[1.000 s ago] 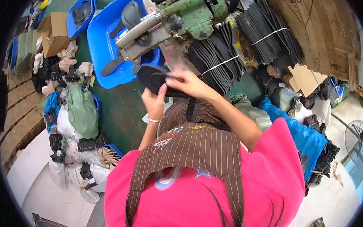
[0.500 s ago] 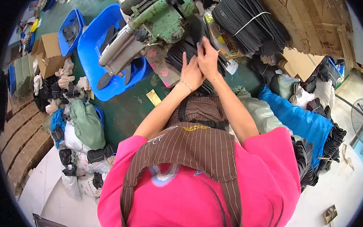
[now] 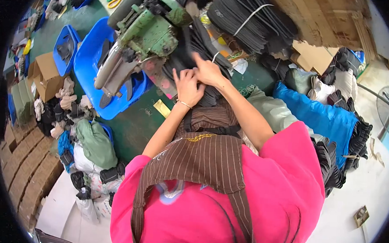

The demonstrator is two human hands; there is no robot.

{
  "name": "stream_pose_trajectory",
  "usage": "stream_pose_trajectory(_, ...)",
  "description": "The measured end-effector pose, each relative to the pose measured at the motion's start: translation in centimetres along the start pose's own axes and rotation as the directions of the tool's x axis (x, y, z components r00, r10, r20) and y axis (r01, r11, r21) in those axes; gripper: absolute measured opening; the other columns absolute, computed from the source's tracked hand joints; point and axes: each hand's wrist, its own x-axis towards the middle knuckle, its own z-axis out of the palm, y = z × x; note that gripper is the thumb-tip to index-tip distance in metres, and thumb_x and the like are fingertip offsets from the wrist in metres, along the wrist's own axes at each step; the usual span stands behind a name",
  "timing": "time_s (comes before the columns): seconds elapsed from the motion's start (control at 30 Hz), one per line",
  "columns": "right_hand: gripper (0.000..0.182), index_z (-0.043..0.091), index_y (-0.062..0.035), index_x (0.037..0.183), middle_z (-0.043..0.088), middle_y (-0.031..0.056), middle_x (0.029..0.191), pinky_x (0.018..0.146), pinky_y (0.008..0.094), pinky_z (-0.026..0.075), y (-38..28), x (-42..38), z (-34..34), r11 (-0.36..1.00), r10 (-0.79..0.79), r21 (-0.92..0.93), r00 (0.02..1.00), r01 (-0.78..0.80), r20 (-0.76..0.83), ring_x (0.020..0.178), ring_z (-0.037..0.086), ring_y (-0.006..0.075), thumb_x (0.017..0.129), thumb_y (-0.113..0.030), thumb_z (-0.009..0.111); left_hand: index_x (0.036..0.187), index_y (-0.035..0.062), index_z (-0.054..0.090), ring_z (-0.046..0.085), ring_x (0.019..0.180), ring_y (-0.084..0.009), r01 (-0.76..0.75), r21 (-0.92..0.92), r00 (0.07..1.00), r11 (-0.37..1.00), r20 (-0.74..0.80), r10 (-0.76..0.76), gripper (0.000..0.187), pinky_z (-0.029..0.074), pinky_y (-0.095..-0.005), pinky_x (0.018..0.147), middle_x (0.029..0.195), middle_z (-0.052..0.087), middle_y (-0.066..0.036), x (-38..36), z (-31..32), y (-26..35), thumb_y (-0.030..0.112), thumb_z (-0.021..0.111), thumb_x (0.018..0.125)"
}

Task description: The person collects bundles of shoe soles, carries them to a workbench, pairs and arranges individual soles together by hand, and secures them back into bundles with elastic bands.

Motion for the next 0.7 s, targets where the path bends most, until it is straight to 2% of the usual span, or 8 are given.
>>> stream_pose_trajectory(0.13,0.046,0.047,-0.0006,0.115,0.063,0.0261,0.083,0.070,0.0504,0.050,0.6,0.9,-0.8,0.996,-0.010,-0.084,0.992,0.021,0.128,0.079,0.061,0.0443,0.072,-0.015,0.056,0.087,0.0019,0.063,0.049,0.102,-0.0265,0.032,0.062,0.996,0.998,0.076,-0.037,0.028,0.017,-0.0618,0.104,0.094,0.058,-0.009,-0.2,-0.2,0.9,0.022,0.065,0.068)
stream_pose_trajectory(0.2,0.042,0.052,0.0072,0.101,0.064,0.0249,0.084,0.067,0.0447,0.052,0.1,-0.1,-0.9,0.927,0.069,-0.375,0.990,-0.018,0.124,0.078,0.065,0.0389,0.069,-0.020,0.061,0.086,0.0022,0.062,0.049,0.102,-0.0266,0.012,0.066,0.998,0.998,0.058,-0.016,0.027,0.017,-0.0614,0.104,0.094,0.057,-0.008,-0.2,-0.4,1.3,0.021,0.066,0.068)
stream_pose_trajectory(0.33,0.035,0.065,0.0034,0.095,0.067,0.0210,0.092,0.077,0.0449,0.051,0.7,0.4,-1.3,0.924,0.169,-0.381,0.852,0.039,0.496,0.090,0.064,0.0361,0.075,-0.025,0.060,0.083,0.0023,0.061,0.049,0.102,-0.0273,-0.037,0.056,0.999,0.998,-0.022,0.038,0.026,0.017,-0.0598,0.106,0.095,0.055,-0.008,-0.3,0.0,1.5,0.020,0.067,0.065)
stream_pose_trajectory(0.47,0.030,0.065,0.0024,0.086,0.066,0.0208,0.085,0.074,0.0458,0.050,2.0,1.6,-0.8,0.913,0.177,-0.404,0.835,0.058,0.521,0.085,0.064,0.0370,0.078,-0.025,0.057,0.090,0.0005,0.057,0.045,0.113,-0.0311,-0.070,-0.062,0.997,0.996,-0.036,0.068,0.029,0.016,-0.0586,0.107,0.107,0.051,-0.013,0.0,0.8,1.0,0.019,0.068,0.070)
stream_pose_trajectory(0.5,0.029,0.066,0.0007,0.085,0.066,0.0207,0.085,0.074,0.0453,0.050,2.0,1.3,-1.1,0.885,0.114,-0.458,0.919,0.079,0.378,0.084,0.064,0.0367,0.078,-0.027,0.059,0.104,0.0000,0.052,0.035,0.126,-0.0359,-0.051,-0.114,0.999,0.992,-0.016,0.050,0.039,0.015,-0.0578,0.108,0.127,0.042,-0.019,-0.3,1.2,0.8,0.021,0.067,0.075)
stream_pose_trajectory(0.6,0.027,0.068,-0.0036,0.090,0.066,0.0173,0.088,0.077,0.0420,0.050,0.5,0.2,-3.9,0.876,0.105,-0.479,0.990,-0.047,0.097,0.086,0.063,0.0351,0.077,-0.027,0.064,0.122,-0.0003,0.043,0.022,0.136,-0.0385,-0.034,-0.153,0.998,0.988,0.040,0.040,0.057,0.015,-0.0569,0.108,0.144,0.026,-0.022,0.0,0.9,1.6,0.029,0.066,0.079)
stream_pose_trajectory(0.67,0.026,0.067,-0.0036,0.091,0.065,0.0141,0.091,0.082,0.0397,0.048,1.0,-0.5,-6.2,0.975,-0.213,-0.138,0.901,0.172,-0.378,0.091,0.060,0.0337,0.076,-0.024,0.066,0.135,0.0008,0.034,0.015,0.139,-0.0368,-0.064,-0.018,0.990,0.998,0.126,0.066,0.069,0.015,-0.0545,0.109,0.150,0.015,-0.020,0.3,1.8,1.1,0.036,0.062,0.082)
stream_pose_trajectory(0.7,0.025,0.065,-0.0032,0.091,0.064,0.0130,0.095,0.084,0.0401,0.047,0.9,-0.5,-8.7,0.981,-0.186,-0.155,0.824,0.121,-0.536,0.094,0.058,0.0336,0.075,-0.022,0.065,0.137,0.0012,0.032,0.014,0.139,-0.0363,-0.097,0.041,0.982,0.994,0.164,0.089,0.071,0.015,-0.0534,0.110,0.150,0.016,-0.019,0.6,2.1,1.0,0.038,0.059,0.083)
